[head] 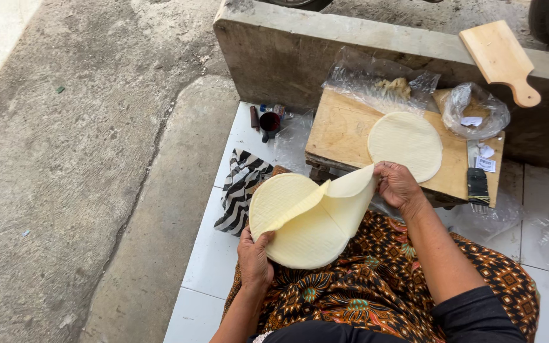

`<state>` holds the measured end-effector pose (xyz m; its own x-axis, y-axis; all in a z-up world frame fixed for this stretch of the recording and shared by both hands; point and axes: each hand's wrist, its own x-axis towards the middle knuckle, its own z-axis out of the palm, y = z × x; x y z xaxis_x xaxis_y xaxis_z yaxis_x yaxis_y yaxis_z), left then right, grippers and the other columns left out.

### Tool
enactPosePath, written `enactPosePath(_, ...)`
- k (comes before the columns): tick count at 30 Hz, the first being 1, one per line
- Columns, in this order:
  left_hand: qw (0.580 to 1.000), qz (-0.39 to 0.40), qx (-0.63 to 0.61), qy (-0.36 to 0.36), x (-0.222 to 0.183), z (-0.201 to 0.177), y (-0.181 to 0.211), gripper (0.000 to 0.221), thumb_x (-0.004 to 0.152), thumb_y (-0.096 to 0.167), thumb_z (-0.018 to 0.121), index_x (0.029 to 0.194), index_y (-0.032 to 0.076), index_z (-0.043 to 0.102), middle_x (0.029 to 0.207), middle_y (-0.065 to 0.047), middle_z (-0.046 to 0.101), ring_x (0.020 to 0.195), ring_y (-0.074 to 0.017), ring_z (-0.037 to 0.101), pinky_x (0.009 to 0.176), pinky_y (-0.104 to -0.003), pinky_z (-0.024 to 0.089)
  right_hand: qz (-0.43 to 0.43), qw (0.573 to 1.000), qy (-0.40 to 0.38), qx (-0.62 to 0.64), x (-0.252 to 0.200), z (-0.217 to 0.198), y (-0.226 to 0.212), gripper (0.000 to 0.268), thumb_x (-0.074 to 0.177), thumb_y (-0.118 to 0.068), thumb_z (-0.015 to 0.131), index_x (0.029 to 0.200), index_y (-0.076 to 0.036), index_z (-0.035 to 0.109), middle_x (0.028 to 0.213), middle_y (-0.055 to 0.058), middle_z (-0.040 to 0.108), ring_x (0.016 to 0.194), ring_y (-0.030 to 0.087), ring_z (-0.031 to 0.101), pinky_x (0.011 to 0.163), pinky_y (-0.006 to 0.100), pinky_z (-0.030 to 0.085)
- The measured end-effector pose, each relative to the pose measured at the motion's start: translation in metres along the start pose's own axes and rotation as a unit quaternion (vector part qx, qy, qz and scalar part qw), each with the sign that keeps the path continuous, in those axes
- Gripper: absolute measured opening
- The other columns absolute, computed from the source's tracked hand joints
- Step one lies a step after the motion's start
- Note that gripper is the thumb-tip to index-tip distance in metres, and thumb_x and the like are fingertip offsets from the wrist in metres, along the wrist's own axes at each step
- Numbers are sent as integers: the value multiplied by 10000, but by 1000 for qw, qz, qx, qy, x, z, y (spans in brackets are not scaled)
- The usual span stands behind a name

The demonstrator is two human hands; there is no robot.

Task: The person stacks several circles of dough on a wooden board, flattens them together by hand, and then cuts the stack into smaller pieces using a knife.

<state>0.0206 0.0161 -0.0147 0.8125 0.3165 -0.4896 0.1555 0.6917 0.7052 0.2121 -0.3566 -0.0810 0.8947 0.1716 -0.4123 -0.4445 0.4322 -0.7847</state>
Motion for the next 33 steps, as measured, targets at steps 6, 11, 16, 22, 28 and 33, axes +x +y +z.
enactPosePath(6, 999, -46, 0, 28, -3, 7, 9, 470, 855, -64, 640, 1301, -42, 493, 1145, -234, 698, 988, -261, 717, 904, -373, 605, -74, 996, -2, -55, -6, -34, -84, 73, 965, -9, 640, 895, 6, 650, 878, 76, 694, 774, 167, 688, 741, 302, 608)
enactPosePath(11, 997, -51, 30, 39, -4, 13, 13, 528, 843, -71, 624, 1346, -57, 465, 1153, -253, 687, 969, -272, 724, 862, -373, 617, -186, 932, 84, -301, -6, -29, -197, 128, 946, -65, 768, 908, -6, 660, 839, 55, 684, 695, 133, 631, 595, 308, 499)
enactPosePath(16, 998, -36, 49, 24, -1, 14, 5, 536, 856, -59, 620, 1365, -87, 455, 1140, -263, 682, 960, -276, 717, 830, -377, 620, -391, 595, 128, -690, 13, -25, -220, 198, 918, -155, 797, 907, -5, 670, 810, 165, 701, 725, 319, 683, 634, 416, 538)
enactPosePath(22, 997, -34, 61, 35, 0, 13, 2, 528, 854, -61, 610, 1361, -91, 466, 1120, -285, 680, 930, -300, 722, 793, -402, 624, -343, 328, 59, -879, 40, -28, -70, 85, 839, -21, 584, 902, -74, 601, 834, 118, 650, 778, 259, 673, 700, 377, 569)
enactPosePath(28, 996, -35, 77, 38, 4, 11, 3, 483, 866, -63, 615, 1326, -117, 476, 1120, -298, 676, 932, -290, 725, 806, -397, 626, -317, 342, 117, -877, 28, -38, -1, 165, 781, -26, 651, 939, -19, 603, 911, 151, 637, 823, 277, 670, 683, 369, 580)
enactPosePath(33, 998, -29, 62, 17, 3, 15, 2, 502, 860, -63, 615, 1342, -89, 477, 1147, -260, 680, 941, -257, 721, 817, -372, 620, -300, 360, 102, -877, 25, -49, 3, 189, 811, -22, 639, 992, -7, 587, 959, 167, 639, 882, 307, 672, 742, 398, 592)
